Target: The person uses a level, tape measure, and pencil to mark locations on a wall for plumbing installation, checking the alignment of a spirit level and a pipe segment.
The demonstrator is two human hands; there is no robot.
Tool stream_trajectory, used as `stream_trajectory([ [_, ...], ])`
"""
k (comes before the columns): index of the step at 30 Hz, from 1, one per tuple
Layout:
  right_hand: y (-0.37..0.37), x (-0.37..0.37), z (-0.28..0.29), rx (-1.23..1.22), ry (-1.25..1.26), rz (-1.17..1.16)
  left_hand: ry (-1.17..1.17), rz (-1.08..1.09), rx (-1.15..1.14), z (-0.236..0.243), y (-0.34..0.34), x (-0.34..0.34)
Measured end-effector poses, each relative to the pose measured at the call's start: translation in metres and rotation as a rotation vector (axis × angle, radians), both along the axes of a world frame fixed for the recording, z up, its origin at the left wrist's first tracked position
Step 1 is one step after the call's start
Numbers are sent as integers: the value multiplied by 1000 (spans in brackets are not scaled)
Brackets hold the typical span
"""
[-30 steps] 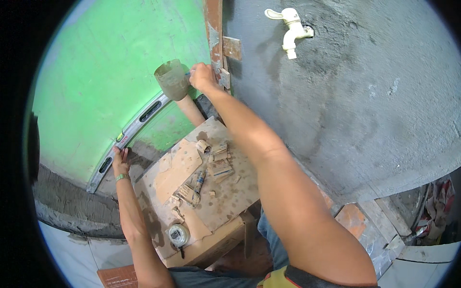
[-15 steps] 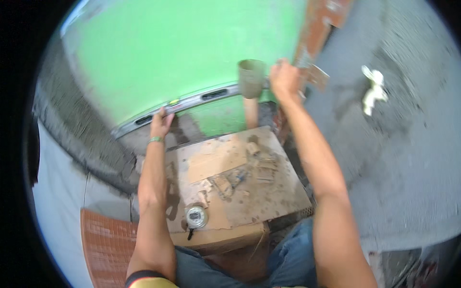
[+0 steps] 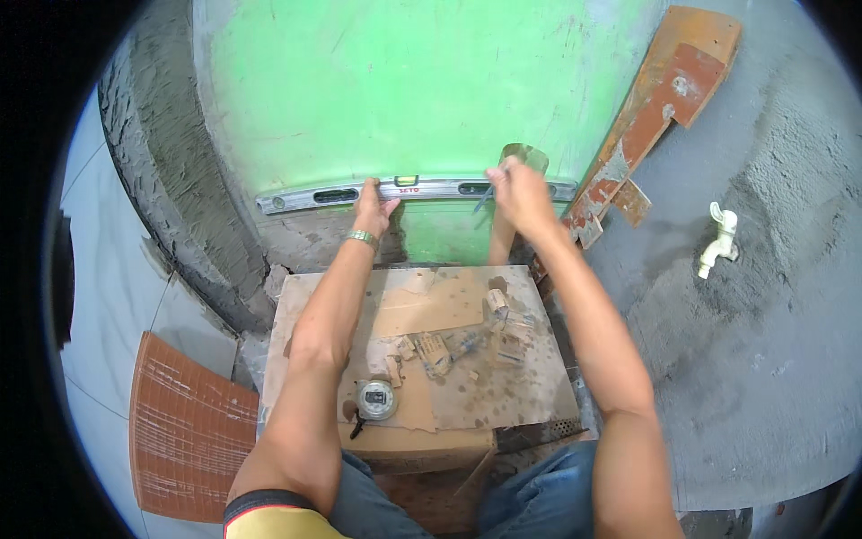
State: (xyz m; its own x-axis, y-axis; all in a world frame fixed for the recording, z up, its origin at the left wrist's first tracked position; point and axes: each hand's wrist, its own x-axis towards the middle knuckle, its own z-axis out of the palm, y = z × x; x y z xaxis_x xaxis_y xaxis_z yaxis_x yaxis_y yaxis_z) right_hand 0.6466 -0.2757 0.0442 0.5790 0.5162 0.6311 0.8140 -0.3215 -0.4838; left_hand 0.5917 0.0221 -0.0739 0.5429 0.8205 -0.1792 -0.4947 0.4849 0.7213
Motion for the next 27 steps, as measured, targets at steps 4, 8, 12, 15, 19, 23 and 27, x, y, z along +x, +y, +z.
stream_trajectory([
  [4,30,18,-57,-139,101,72,41,-53,6,2,-23,27],
  [8,17,19,-59,-87,221,94,55,-175,-15,-11,-31,31],
  [12,-22,47,-54,-326,663,-15,136,-146,-37,-13,-35,37],
  [15,-41,66,-80,-454,1004,-65,106,-166,-25,-14,-37,40],
  [19,-38,90,-112,30,1023,-175,144,-92,-65,-12,-33,43],
  [23,-30,126,-139,250,1109,-151,84,-140,-12,-12,-36,46],
  [27,-19,143,-143,523,1189,-87,21,-315,72,-22,-32,40],
])
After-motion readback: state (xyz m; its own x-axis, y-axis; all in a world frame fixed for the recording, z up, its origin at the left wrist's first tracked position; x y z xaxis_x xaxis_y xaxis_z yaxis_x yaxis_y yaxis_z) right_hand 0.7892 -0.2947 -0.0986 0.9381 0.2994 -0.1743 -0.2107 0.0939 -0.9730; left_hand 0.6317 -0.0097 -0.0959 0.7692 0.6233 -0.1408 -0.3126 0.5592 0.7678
